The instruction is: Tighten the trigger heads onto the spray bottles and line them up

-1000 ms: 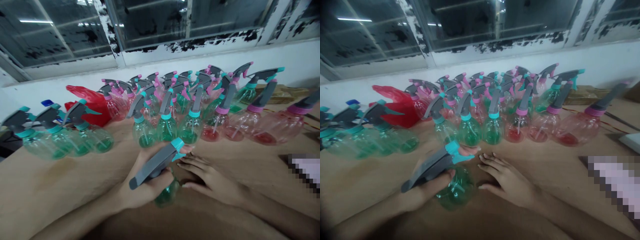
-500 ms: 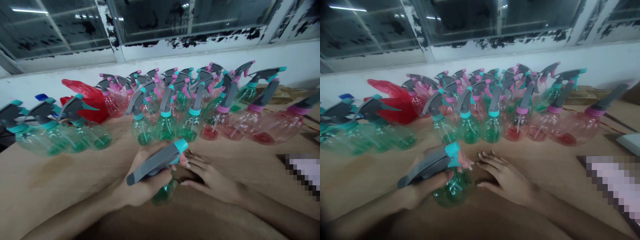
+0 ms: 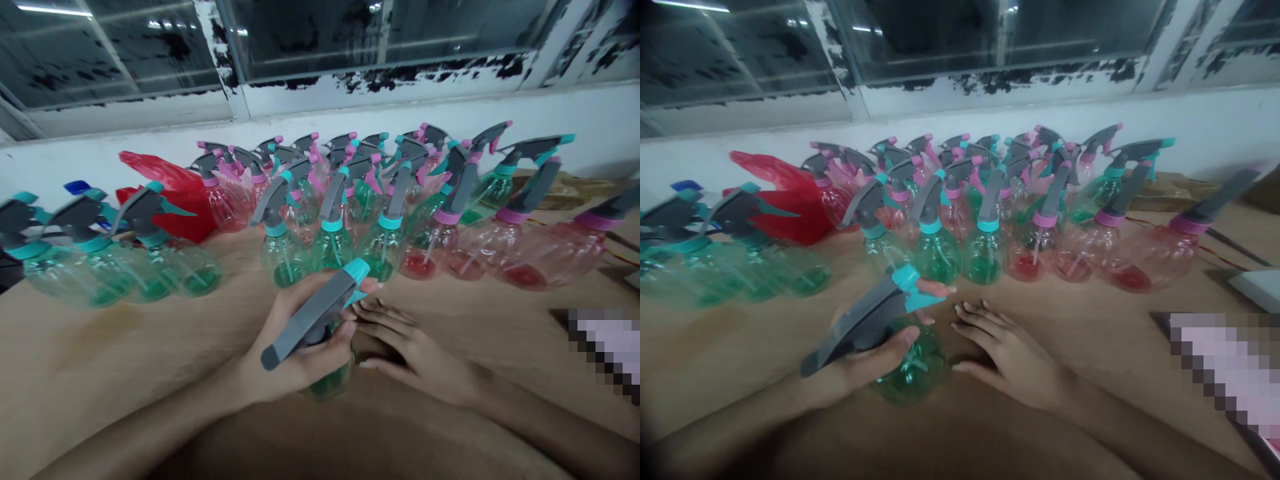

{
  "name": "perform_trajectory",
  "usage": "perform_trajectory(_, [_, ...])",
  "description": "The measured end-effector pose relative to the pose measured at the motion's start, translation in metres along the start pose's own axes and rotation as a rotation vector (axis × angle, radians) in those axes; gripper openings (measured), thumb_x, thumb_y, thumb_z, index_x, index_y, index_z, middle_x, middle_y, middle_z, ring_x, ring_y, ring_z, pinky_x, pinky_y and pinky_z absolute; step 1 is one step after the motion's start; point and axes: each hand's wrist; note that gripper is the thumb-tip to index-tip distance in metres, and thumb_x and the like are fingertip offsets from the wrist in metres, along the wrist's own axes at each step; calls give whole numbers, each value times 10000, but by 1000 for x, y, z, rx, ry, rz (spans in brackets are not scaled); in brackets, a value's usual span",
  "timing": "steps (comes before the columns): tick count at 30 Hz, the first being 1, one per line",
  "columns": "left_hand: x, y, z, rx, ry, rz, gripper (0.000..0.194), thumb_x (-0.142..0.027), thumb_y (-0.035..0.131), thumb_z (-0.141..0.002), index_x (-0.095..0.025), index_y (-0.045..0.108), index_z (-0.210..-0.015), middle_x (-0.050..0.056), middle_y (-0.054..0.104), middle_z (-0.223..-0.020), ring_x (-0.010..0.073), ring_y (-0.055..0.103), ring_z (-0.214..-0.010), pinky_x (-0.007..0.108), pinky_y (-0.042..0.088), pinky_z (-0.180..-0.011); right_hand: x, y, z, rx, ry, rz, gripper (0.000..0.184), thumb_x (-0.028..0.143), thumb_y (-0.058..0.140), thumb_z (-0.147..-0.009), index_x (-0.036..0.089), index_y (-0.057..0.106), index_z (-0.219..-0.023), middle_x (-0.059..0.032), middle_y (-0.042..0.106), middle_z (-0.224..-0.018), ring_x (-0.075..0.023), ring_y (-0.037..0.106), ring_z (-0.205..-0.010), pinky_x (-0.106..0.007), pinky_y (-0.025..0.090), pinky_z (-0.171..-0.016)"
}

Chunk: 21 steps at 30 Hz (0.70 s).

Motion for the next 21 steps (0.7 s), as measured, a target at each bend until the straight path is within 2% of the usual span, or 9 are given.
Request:
perform_trajectory(4, [1,0,-1,5,43,-25,377,-127,532,-740,-224,601,-1098,42,630,-949,126,579,-645,224,496,-586,-1,1,1,17,12,17,529,456,475,-865,229,399,-1337,-37,393,-1421,-212,285,-1330,-460,279,-1086])
perform_trajectory(9, [7,1,2,15,-24,-113,414,-171,531,-757,-258,563,-1160,12,628,-844,93,507,-488,192,388,-381,0,1,0,22,19,19,543,458,469,-868,236,372,-1355,-28,398,-1419,-199,288,-1329,-449,267,-1096])
perform_trajectory(21, [3,0,1,24,-49,-126,365,-220,521,-756,-248,577,-1116,5,628,-781,82,470,-408,197,382,-365,1,-1,-1,25,16,24,540,468,463,-869,230,383,-1348,-32,414,-1408,-192,302,-1322,-439,274,-1094])
Point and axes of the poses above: each hand's wrist, its own z-axis away from the middle knuckle, its own y-axis out of the palm, x = y × z
